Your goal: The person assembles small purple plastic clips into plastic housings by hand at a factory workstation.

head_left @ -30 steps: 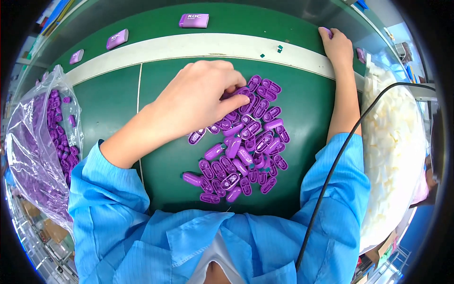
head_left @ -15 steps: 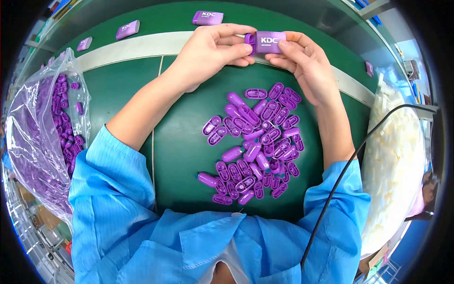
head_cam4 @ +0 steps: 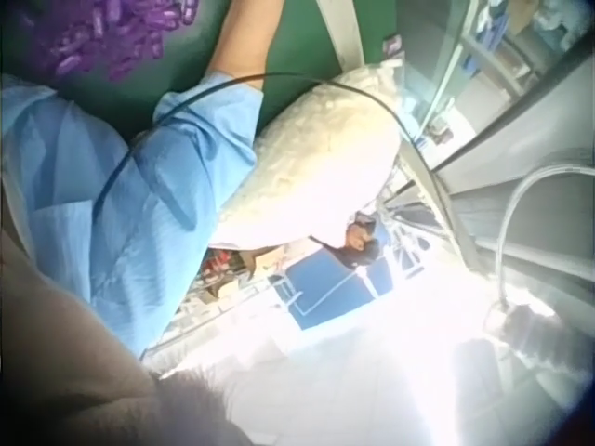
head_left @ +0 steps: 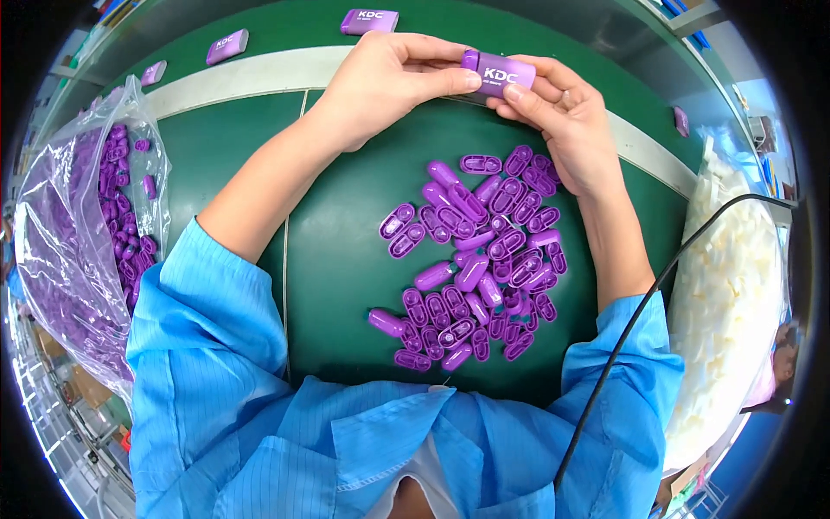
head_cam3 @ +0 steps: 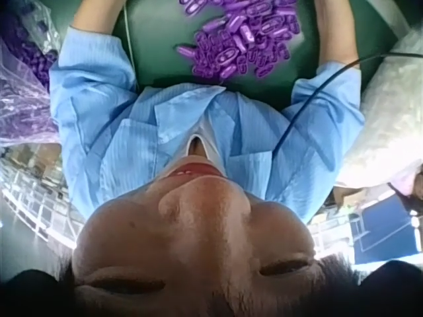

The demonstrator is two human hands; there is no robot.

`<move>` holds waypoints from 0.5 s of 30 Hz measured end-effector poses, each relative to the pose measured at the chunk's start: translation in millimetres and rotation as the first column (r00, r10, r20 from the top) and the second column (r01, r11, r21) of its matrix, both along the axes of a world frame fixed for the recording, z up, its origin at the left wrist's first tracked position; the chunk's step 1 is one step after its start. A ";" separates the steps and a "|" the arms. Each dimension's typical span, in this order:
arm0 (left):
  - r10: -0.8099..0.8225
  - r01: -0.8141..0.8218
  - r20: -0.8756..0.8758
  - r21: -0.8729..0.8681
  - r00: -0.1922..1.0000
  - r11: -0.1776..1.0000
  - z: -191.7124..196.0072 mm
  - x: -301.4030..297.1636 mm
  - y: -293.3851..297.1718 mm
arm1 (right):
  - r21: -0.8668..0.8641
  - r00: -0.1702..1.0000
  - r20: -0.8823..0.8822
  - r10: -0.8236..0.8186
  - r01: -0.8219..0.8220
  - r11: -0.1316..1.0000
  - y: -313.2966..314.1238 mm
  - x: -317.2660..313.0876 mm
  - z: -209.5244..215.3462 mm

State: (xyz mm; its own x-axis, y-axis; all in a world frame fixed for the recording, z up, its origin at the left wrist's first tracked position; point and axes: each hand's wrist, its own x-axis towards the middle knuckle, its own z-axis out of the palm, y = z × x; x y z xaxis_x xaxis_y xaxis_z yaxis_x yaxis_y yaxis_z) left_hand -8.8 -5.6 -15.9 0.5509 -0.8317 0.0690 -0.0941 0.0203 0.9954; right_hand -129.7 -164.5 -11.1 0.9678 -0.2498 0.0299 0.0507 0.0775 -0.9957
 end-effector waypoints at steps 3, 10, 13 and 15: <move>0.000 0.000 0.123 0.000 0.992 1.000 -2.8 -5.6 -0.7 | -0.097 0.998 0.043 -0.050 0.054 0.994 1.4 -1.1 0.4; -0.005 0.015 0.243 -0.039 0.970 0.999 -3.3 -6.2 2.8 | -0.225 1.000 -0.019 0.000 -0.004 0.974 3.8 -3.1 2.9; 0.017 -0.013 0.388 -0.013 0.921 1.000 -4.1 -7.4 5.2 | -0.248 0.999 -0.040 -0.013 0.003 0.969 6.2 -4.1 6.0; 0.031 -0.035 0.460 0.000 0.888 0.999 -3.0 -9.9 6.6 | -0.285 1.000 -0.019 -0.025 0.019 0.958 9.2 -3.9 7.2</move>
